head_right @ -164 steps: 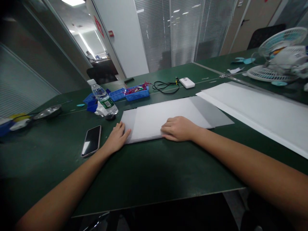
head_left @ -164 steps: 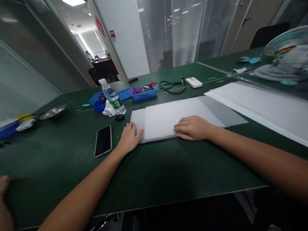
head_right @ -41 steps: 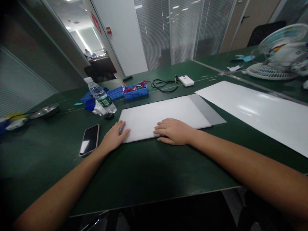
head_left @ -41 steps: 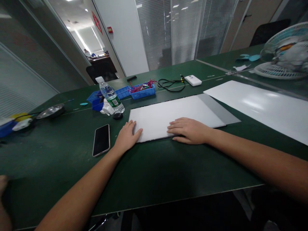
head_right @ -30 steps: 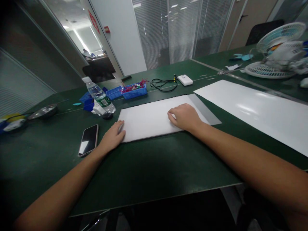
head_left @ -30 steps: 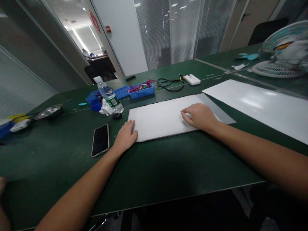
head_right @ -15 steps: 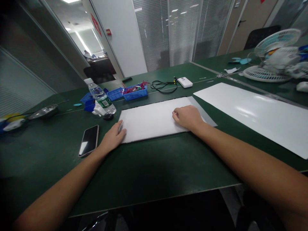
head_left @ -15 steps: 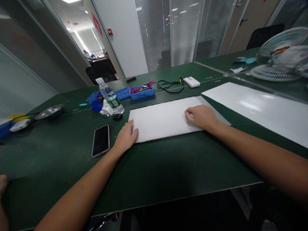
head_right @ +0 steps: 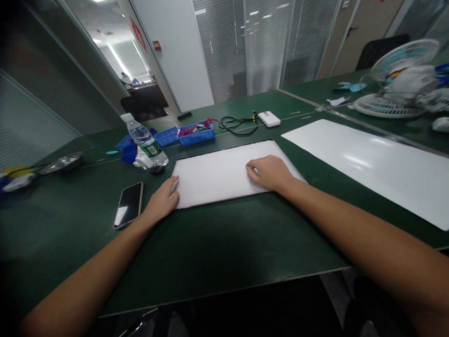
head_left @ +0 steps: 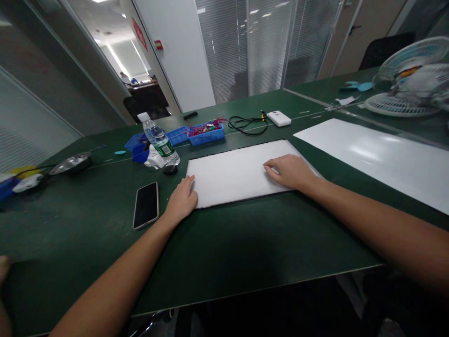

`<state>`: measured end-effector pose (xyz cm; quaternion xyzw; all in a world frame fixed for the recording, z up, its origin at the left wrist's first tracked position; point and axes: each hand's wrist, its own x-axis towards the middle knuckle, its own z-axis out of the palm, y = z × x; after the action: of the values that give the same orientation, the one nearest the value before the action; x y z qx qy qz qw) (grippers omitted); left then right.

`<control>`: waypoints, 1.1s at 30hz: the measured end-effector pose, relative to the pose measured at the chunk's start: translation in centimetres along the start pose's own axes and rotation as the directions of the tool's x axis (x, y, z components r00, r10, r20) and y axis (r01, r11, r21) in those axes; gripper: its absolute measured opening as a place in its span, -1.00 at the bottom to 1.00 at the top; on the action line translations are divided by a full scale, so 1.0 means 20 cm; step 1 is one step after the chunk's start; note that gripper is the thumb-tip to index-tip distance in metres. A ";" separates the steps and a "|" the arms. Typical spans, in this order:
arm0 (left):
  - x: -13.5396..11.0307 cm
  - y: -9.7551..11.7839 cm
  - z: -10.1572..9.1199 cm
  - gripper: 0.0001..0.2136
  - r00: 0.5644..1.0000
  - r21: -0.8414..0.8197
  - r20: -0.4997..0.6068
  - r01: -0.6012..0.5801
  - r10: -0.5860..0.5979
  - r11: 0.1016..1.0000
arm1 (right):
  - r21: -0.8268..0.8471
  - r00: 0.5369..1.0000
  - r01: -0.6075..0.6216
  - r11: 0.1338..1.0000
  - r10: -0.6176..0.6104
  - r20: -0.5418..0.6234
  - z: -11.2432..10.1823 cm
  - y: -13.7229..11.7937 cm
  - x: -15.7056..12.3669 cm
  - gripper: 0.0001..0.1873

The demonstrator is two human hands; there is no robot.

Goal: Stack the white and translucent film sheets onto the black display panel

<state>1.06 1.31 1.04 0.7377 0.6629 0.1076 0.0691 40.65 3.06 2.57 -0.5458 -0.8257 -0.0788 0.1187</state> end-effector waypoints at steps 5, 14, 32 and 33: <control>0.00 -0.01 0.00 -0.33 1.000 0.006 0.013 0.006 -0.006 1.000 | 0.032 0.999 0.026 0.999 -0.027 0.020 0.00 0.00 0.00 -0.46; 0.01 -0.03 0.03 -0.36 1.000 -0.024 -0.004 0.013 -0.014 1.000 | 0.106 0.996 0.085 0.991 -0.085 -0.003 0.04 0.04 0.00 -0.49; 0.01 -0.01 0.02 -0.40 1.000 0.047 0.013 0.025 -0.026 0.999 | 0.019 0.951 -0.243 0.970 0.242 -0.192 0.12 0.60 0.00 -0.41; 0.01 -0.01 0.02 -0.40 0.999 0.049 0.019 0.025 -0.025 0.998 | 0.001 0.926 -0.340 0.941 0.335 -0.176 0.12 0.67 -0.02 -0.36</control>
<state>1.03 1.47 0.71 0.7318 0.6738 0.0832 0.0588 52.80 8.68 0.10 -0.6723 -0.7048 -0.1168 0.1939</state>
